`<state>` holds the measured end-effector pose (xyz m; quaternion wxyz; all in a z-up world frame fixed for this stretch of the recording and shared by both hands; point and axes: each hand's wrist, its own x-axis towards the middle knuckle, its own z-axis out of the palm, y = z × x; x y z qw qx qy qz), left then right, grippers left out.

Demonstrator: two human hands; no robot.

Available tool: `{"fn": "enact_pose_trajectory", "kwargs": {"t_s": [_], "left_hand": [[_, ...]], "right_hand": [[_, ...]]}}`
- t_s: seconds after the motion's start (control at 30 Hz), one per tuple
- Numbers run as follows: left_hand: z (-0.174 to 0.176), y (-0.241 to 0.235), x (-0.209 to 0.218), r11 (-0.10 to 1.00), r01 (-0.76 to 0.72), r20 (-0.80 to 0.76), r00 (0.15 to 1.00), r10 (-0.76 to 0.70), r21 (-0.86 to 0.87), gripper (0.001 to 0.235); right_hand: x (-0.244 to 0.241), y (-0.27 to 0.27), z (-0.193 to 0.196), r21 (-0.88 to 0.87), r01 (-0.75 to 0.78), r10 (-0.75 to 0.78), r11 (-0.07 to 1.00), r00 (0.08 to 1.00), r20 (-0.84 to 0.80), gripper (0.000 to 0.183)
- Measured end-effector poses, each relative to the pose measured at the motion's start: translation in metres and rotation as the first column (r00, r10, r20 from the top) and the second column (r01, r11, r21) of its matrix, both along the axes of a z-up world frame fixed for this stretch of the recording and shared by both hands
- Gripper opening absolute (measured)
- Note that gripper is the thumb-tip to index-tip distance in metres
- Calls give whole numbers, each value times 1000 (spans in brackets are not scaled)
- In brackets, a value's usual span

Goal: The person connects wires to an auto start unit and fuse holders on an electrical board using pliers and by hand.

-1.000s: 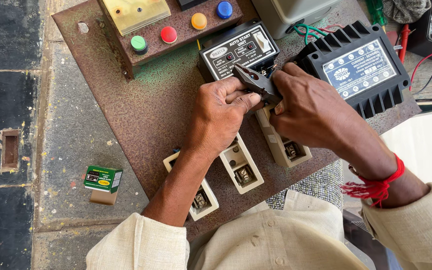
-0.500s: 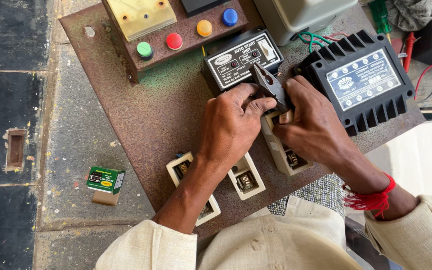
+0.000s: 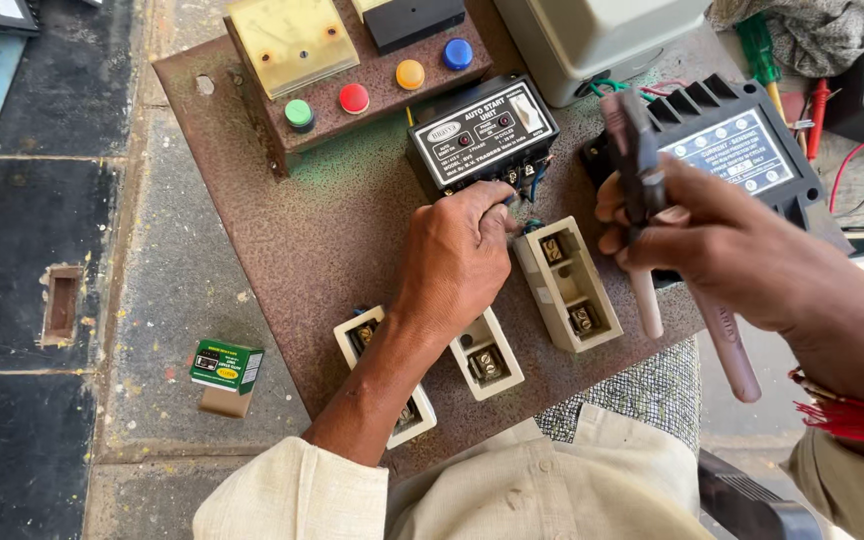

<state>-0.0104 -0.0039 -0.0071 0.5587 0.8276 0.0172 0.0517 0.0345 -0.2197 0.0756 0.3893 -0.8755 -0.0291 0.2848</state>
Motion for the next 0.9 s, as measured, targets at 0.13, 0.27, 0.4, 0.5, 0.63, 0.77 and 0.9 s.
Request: {"fn": "enact_pose_trajectory", "kwargs": {"t_s": [0.13,0.27,0.4,0.5,0.63,0.77,0.9], "left_hand": [[3,-2,0,998,-34,22,999,33,49,21],[3,0,0,999,-34,9,999,34,24,22],[5,-1,1,996,-39,19,999,37,84,21],[8,0,1,996,-17,-30,999,20,87,21],[9,0,0,998,-1,-55,999,5,64,23],[6,0,0,997,-27,13,1000,26,70,21],[9,-1,-1,998,-22,8,1000,22,51,21]], "right_hand": [[-5,6,-7,7,132,-131,991,985,-115,30],[-2,7,-18,222,46,-4,974,982,-190,33],[0,11,-16,16,-54,55,998,997,-52,28],[-1,10,-9,57,54,-49,997,995,-93,30],[-1,1,-10,366,285,-173,886,935,-309,33],[7,-5,-15,553,406,-127,728,872,-473,42],[11,-15,-4,763,465,23,448,848,-530,45]]}}
